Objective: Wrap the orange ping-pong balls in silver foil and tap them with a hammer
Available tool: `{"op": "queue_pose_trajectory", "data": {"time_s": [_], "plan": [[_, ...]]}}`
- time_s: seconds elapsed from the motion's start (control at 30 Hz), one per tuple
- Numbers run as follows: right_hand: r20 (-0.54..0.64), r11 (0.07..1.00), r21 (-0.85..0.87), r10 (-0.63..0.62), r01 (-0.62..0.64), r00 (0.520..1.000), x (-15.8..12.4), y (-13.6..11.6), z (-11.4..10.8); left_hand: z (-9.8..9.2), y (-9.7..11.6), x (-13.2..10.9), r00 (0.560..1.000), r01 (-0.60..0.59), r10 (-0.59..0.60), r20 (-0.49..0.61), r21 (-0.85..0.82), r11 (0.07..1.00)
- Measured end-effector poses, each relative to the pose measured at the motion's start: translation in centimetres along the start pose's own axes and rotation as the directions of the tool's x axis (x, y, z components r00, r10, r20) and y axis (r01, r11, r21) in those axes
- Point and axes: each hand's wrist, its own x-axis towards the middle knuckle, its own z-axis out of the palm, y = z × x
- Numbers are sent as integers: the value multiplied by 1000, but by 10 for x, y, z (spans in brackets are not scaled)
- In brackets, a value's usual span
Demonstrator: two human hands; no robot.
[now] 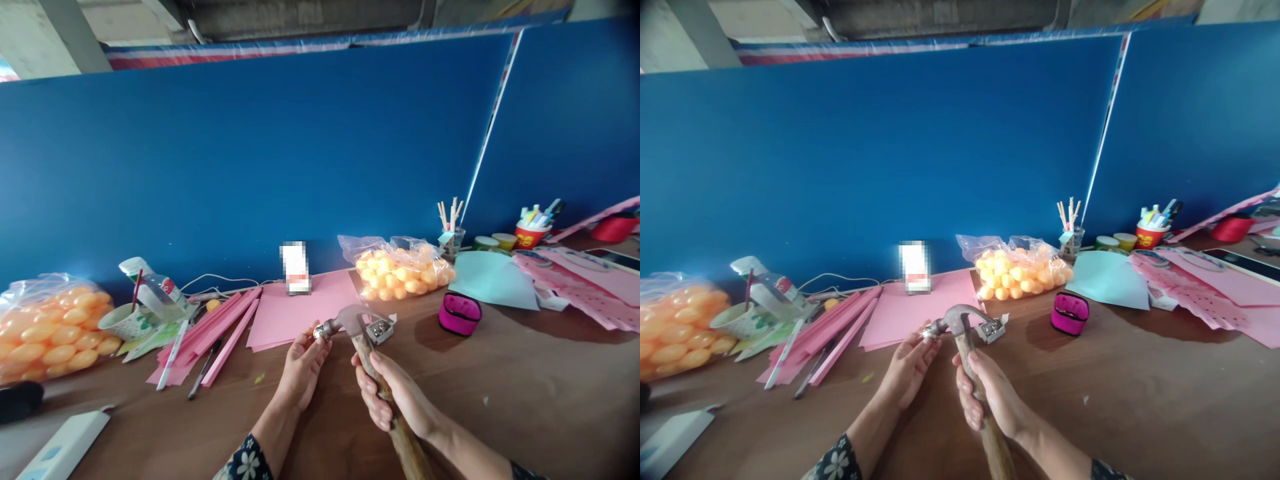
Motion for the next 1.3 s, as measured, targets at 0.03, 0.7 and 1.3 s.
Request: {"op": "queue_pose_trajectory", "data": {"time_s": [0.03,0.7,1.3], "plan": [[-2,1000,1,3,-3,1000,0,0,0,0,0,0,1000,0,0,-2,-1,1000],[8,1000,-10,-13,13,1000,-1,-2,2,-1,-2,0,999,-34,35,-14,41,999],[9,1000,-8,-17,17,1000,0,1,-1,-2,-3,0,1000,-9,9,-14,33,999]]}}
